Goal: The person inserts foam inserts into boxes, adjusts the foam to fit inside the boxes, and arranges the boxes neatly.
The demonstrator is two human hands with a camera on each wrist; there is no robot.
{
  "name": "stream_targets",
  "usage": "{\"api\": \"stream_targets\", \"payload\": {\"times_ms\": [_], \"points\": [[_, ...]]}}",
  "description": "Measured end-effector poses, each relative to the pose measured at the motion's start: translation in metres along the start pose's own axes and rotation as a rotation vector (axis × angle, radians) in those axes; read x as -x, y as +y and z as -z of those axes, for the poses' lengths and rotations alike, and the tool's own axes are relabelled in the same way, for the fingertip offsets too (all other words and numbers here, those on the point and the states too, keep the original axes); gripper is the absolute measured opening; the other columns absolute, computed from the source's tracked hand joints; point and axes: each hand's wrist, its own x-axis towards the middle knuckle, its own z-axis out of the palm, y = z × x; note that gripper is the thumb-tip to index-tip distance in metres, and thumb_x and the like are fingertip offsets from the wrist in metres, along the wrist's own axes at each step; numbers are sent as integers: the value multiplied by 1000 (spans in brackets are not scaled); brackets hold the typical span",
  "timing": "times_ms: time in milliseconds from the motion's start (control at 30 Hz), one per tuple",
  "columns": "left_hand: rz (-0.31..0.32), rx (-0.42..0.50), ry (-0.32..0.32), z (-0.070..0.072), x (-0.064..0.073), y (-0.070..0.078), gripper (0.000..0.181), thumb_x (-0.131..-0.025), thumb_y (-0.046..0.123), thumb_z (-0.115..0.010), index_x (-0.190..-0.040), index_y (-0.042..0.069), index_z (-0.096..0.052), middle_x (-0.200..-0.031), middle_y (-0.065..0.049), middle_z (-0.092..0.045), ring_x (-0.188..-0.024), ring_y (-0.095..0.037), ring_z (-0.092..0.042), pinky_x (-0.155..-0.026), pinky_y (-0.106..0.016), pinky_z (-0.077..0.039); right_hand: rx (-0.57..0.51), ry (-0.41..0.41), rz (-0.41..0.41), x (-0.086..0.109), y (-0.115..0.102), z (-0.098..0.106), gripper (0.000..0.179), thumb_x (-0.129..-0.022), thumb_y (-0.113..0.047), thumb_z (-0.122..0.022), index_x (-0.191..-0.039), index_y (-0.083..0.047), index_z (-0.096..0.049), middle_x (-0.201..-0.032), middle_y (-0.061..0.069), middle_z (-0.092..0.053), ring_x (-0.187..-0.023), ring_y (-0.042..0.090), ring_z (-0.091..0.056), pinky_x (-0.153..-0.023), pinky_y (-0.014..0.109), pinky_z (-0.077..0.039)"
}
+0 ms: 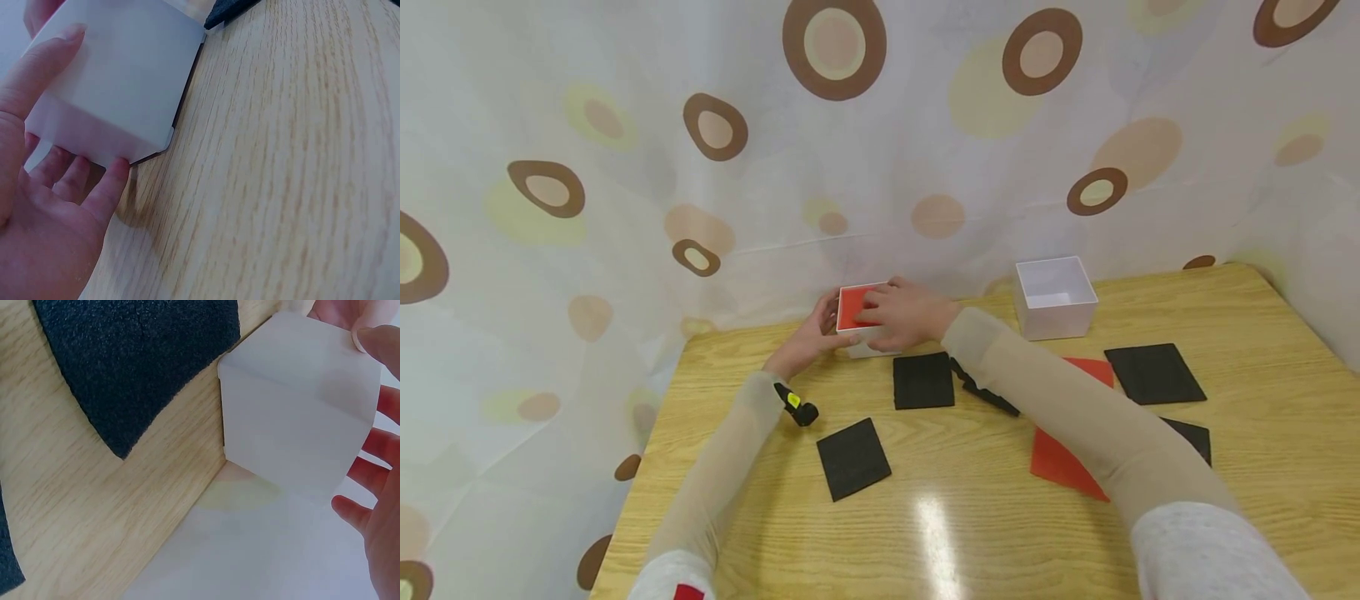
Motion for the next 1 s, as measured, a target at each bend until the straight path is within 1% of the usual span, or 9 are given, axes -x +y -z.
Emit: {"api": "stream_targets", "payload": {"times_ms": [133, 333, 667, 833, 1000], "points": [[-1, -14, -1, 0, 0, -2, 96, -96, 19, -78, -166, 26, -13, -168, -1, -25, -158, -24, -22, -127, -44, -23, -9, -17, -11, -1, 0, -3, 50, -102, -47, -61, -141, -16, -65, -134, 10, -63, -127, 34, -56, -114, 55, -39], [0, -26, 1, 0, -1, -2, 97, -96, 19, -77, -167, 25, -11, -170, -1, -23, -158, -24, -21, -127, -44, -23, -23, -12, -8, -2, -2, -4, 49, -102, -47, -62, -140, -17, -66, -134, 10, -63, -128, 34, -54, -115, 58, -37], [-12, -32, -5, 0, -4, -1, 98, -96, 13, -76, -167, 20, -9, -170, -6, -22, -158, -27, -21, -127, -42, -21, -61, -44, -54, -4, -2, -7, 48, -101, -47, -62, -139, -18, -66, -134, 9, -62, -129, 34, -54, -119, 65, -26], [-18, -32, -9, 0, -4, -1, 98, -96, 11, -76, -167, 20, -10, -170, -6, -23, -158, -28, -21, -127, -42, -21, -79, -65, -70, -5, -2, -9, 48, -101, -47, -61, -138, -17, -67, -135, 8, -63, -130, 32, -56, -121, 69, -20], [-7, -37, -6, 0, -4, 0, 98, -96, 12, -77, -167, 21, -10, -170, -6, -23, -158, -27, -22, -127, -42, -22, -82, -78, -78, -7, -2, -10, 48, -101, -48, -60, -136, -15, -69, -134, 8, -63, -128, 30, -58, -121, 70, -18]]}}
